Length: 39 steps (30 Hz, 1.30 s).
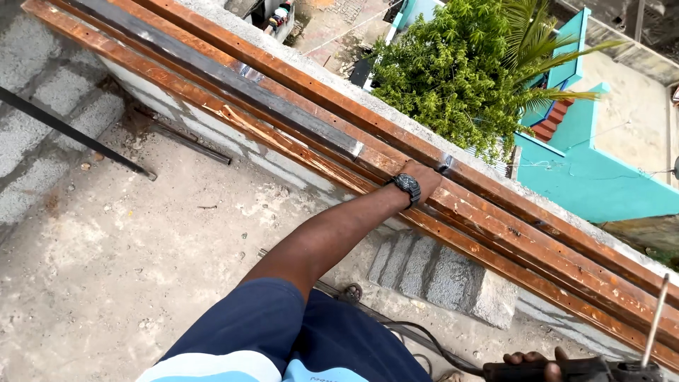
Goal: The person welds a flat steel bar to a row of rusted steel angle sections laid along a concrete slab edge, using an arc welding electrode holder. They hold the bar in place with one hand while striking arcs and welding joints at successive points along the bars, with another worker steadying the bars.
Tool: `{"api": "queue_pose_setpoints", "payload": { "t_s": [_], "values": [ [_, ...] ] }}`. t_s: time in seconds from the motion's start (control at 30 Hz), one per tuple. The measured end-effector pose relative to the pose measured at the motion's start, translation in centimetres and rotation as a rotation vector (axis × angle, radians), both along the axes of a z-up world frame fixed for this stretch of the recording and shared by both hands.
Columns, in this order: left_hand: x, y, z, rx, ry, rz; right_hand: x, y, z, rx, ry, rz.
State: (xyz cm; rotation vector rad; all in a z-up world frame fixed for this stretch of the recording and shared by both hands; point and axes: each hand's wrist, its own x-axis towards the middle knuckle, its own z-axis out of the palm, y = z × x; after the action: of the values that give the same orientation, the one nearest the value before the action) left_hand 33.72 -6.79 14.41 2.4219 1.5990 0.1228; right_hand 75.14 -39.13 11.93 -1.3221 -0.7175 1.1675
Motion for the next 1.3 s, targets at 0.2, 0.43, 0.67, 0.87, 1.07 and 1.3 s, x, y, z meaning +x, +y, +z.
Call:
{"api": "queue_pose_setpoints", "payload": {
  "t_s": [0.2, 0.43, 0.67, 0.87, 1.07, 1.3],
  "values": [
    [0.4, 0.3, -0.4, -0.029, 0.114, 0.003, 2.6, 6.4, -5.9, -0.145, -0.125, 0.358],
    [-0.2, -0.2, -0.8, -0.035, 0.085, 0.074, -13.5, 8.7, 11.3, 0.222, -0.437, 0.308],
    [-0.6, -0.9, -0.3, -0.073, 0.03, 0.104, -17.3, 16.4, 12.7, 0.218, -0.067, 0.504],
    [-0.8, -1.3, 0.1, -0.067, -0.005, 0.063, -23.7, 18.1, 16.4, 0.278, -0.993, 0.73],
    [-1.1, -1.5, 0.1, 0.058, -0.049, 0.007, -27.7, 19.6, 17.0, -0.005, -1.338, 0.737],
    [-0.9, -1.7, 1.1, -0.03, 0.008, -0.036, -28.0, 21.2, 17.0, 0.088, -1.344, 0.766]
  ]
}}
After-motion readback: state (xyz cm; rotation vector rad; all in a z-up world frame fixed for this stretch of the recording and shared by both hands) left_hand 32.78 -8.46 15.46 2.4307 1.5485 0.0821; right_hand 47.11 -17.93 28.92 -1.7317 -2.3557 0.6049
